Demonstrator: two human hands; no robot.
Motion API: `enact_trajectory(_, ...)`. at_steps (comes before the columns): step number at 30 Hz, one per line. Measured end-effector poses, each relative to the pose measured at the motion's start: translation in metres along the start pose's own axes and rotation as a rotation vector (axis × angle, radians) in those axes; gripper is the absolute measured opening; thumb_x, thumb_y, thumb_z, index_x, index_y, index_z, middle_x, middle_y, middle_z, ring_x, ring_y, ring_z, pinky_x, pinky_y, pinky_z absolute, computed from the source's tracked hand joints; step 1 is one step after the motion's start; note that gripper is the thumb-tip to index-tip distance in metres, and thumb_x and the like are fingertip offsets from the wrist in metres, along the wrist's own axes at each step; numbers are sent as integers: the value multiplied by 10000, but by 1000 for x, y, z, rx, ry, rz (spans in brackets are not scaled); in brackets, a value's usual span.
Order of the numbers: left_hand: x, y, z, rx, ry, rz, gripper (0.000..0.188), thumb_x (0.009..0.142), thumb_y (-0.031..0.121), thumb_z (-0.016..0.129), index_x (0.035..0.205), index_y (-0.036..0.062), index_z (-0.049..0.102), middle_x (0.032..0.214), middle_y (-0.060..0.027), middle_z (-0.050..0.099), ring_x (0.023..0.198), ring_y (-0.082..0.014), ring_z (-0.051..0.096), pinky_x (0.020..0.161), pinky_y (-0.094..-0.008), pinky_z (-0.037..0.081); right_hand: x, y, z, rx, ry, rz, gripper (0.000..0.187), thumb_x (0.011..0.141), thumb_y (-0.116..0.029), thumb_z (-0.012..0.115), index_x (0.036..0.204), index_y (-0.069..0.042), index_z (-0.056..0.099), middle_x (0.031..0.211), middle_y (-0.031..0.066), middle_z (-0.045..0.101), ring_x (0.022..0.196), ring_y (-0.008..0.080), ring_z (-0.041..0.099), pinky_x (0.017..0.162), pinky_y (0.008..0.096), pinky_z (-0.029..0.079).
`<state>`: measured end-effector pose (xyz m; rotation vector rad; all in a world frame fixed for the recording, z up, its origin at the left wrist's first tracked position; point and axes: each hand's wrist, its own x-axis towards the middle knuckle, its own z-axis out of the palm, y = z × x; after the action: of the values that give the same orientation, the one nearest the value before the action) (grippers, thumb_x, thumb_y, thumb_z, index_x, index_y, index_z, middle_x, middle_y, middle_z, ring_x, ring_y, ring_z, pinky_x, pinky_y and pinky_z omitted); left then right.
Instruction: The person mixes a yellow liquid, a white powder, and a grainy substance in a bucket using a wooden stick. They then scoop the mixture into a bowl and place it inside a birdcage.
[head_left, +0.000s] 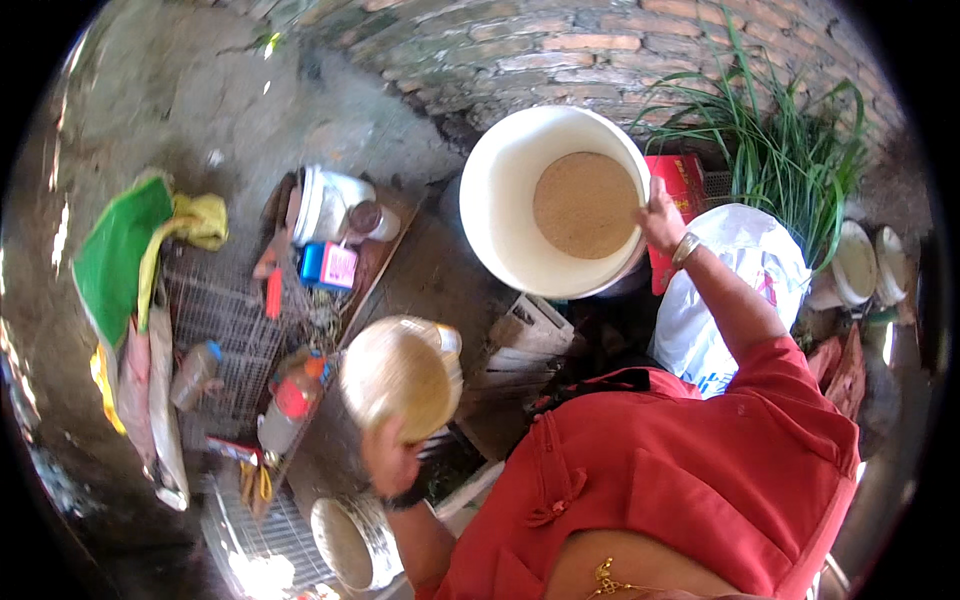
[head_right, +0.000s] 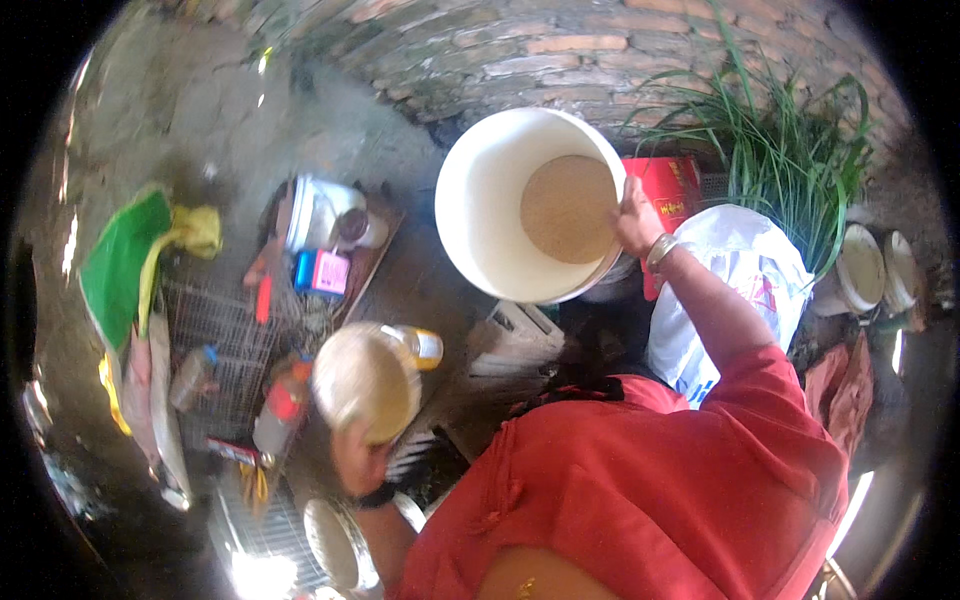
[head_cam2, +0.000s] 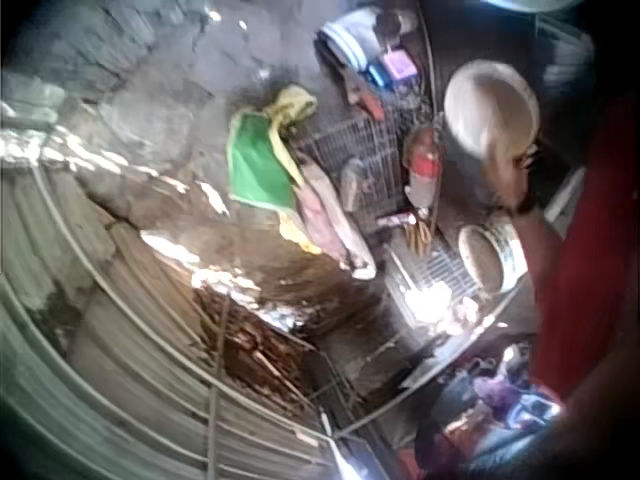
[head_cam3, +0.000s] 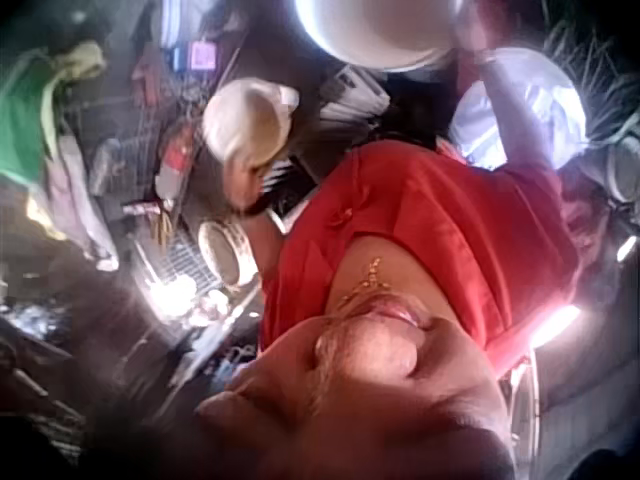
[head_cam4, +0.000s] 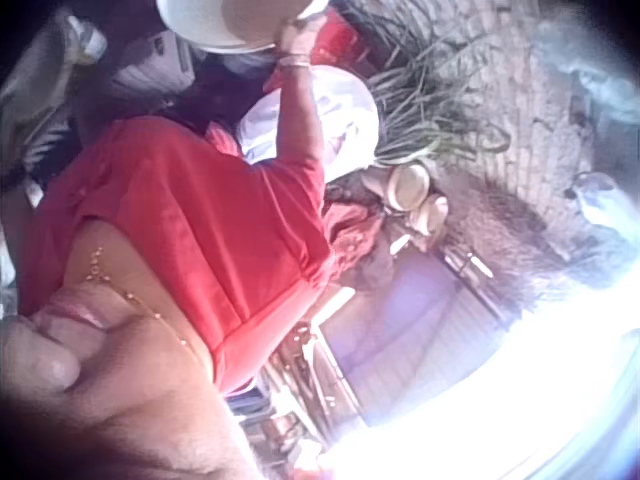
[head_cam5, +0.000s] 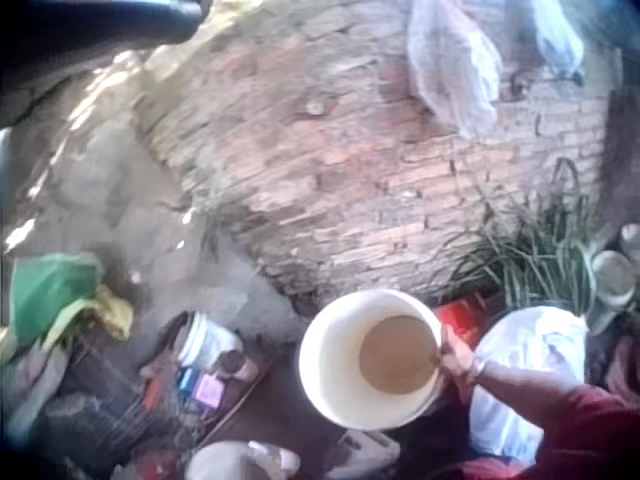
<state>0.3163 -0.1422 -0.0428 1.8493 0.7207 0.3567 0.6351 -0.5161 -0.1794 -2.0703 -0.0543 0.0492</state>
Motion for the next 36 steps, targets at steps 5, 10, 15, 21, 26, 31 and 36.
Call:
enact_trajectory(5,128,23,207,89,-417,294,451,822,-18,405,1272,-11,376,1039,-206,570,795,-288,587,696,-369,476,-9,-16,-3,-116,32,-51,484,740,-114,539,1120,73,305,1046,338,454,1008,497,471,859,491,415)
enact_trajectory(10,248,-37,403,1148,-729,311,389,860,132,462,1237,43,495,1271,-228,483,1057,-298,554,846,-424,426,-18,-16,-9,-86,-126,96,830,687,-115,566,1349,103,116,1223,325,368,1148,470,392,976,434,353)
enact_trajectory(15,249,-100,482,1437,-436,106,394,872,357,460,1082,78,643,1200,-148,563,1086,-236,531,804,-436,394,-18,-23,-19,-38,-150,22,629,670,-99,554,1160,126,229,1023,353,393,958,498,476,823,476,425)
enact_trajectory(21,216,-66,530,1396,-634,52,464,855,294,479,1240,36,490,1324,-193,435,1137,-306,496,883,-467,397,-3,-17,-31,124,-267,-26,583,659,-55,532,1134,92,227,1039,336,405,975,471,465,872,436,394)
enact_trajectory(26,212,-64,535,862,-535,76,510,830,204,495,1310,72,381,1356,-186,398,1160,-344,469,924,-456,389,5,-18,-34,81,-356,2,687,660,-43,533,1220,107,166,1110,329,405,1055,448,452,915,415,375)
enact_trajectory(31,208,-110,529,539,-651,159,622,806,114,511,1381,109,273,1388,-179,360,1183,-382,442,964,-446,382,12,-23,-36,135,-344,-72,747,657,-8,527,1289,76,137,1175,301,408,1107,413,450,948,405,362)
enact_trajectory(36,225,-147,510,593,-983,332,679,779,46,515,1402,176,276,1389,-168,368,1201,-376,440,970,-428,396,19,-25,-38,124,-377,-43,748,652,9,509,1306,54,148,1152,276,440,1091,379,472,940,406,369)
